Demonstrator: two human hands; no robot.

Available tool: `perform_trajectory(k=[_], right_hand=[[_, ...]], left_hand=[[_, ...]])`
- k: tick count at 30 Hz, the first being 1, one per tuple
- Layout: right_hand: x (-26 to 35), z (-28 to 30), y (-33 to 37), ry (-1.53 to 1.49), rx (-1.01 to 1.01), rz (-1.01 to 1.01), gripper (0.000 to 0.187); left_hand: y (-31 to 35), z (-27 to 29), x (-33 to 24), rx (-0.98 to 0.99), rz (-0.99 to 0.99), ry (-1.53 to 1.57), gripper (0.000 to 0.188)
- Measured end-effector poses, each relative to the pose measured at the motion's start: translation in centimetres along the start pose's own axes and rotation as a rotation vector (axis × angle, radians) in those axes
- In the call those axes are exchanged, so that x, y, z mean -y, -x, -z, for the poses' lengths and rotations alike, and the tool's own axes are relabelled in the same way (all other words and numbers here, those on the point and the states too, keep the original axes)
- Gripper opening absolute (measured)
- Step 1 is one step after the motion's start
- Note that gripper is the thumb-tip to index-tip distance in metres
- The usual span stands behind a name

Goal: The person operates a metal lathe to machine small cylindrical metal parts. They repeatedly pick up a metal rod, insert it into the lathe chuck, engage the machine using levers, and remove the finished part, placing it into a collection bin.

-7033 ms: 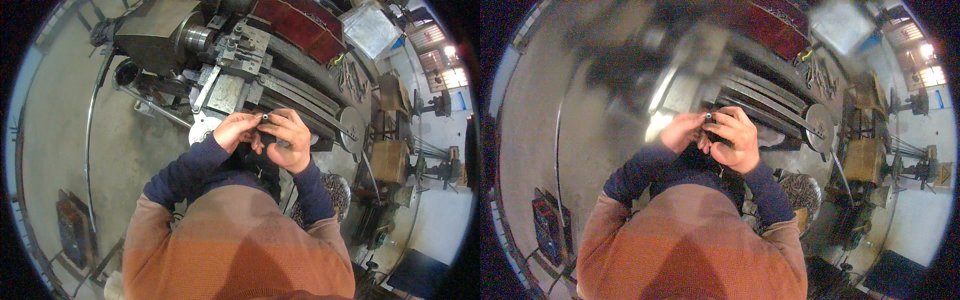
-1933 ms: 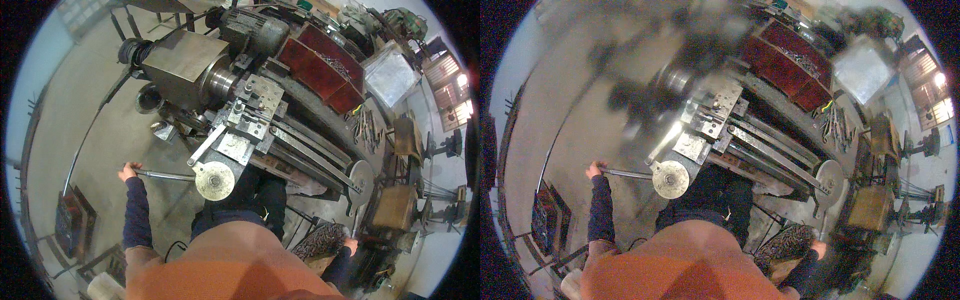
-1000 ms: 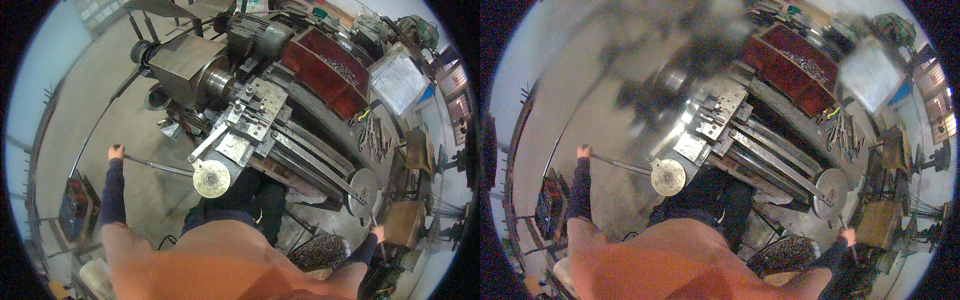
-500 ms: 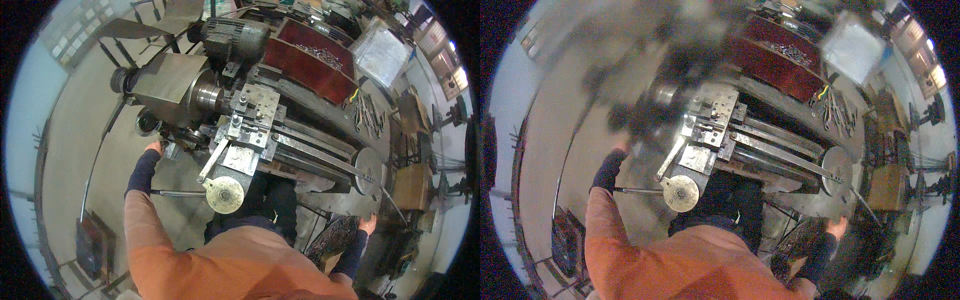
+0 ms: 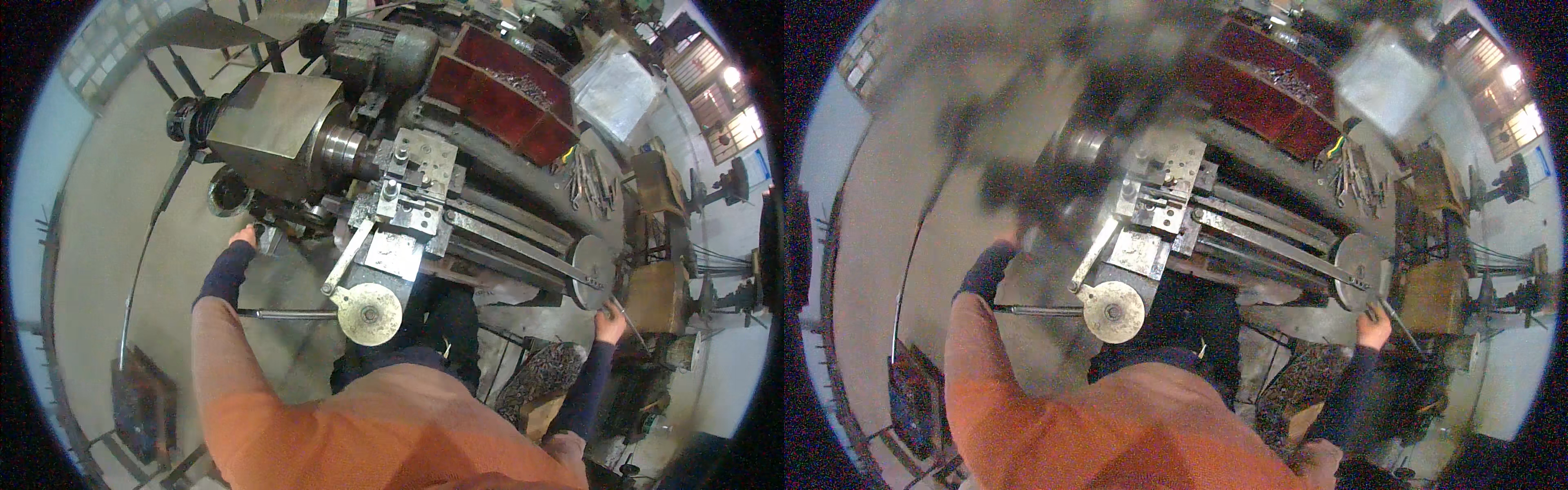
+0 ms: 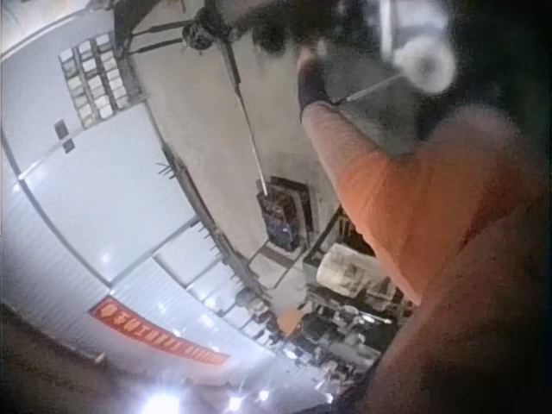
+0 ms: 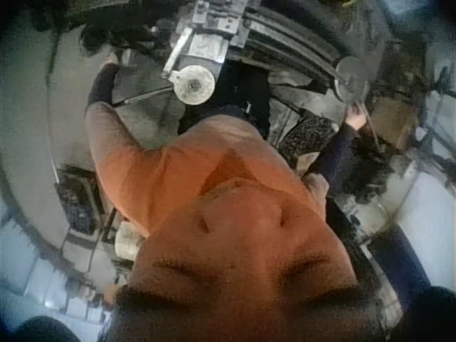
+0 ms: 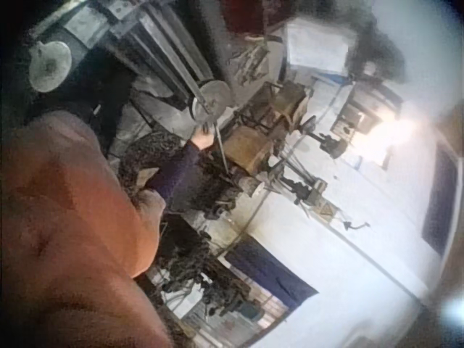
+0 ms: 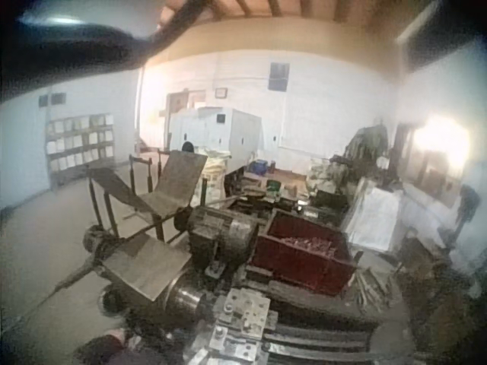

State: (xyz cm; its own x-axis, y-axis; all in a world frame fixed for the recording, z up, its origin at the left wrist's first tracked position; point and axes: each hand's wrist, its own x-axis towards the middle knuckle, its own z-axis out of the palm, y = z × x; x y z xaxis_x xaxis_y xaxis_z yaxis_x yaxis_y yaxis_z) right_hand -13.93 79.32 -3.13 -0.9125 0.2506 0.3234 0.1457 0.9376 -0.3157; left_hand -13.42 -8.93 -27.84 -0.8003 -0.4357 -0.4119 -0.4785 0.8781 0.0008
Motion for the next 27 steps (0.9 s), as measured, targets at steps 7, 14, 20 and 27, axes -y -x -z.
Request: perform_trajectory(k=[7,14,20,27], right_hand=[[22.7,0.3,-8.1,-0.374,0.050,0.629,0.035],[45.9,-6.1,-8.0,-0.641,0.442,1.094,0.036],[54.2,-10.6,-5.2,-0.161,0.661,0.978,0.024],[52.7,-11.8,-5.7,-0.246,0.608,1.030,0.024]], left_hand=[[5.6,7.9,-4.7,-0.030,-0.023,-0.083,0.027],[17.5,21.5,7.6,-0.782,0.129,0.039,0.022],[25.9,13.6,23.1,-0.554,0.614,0.178,0.057],[32.4,14.0,6.6,-0.674,0.711,0.293,0.053]])
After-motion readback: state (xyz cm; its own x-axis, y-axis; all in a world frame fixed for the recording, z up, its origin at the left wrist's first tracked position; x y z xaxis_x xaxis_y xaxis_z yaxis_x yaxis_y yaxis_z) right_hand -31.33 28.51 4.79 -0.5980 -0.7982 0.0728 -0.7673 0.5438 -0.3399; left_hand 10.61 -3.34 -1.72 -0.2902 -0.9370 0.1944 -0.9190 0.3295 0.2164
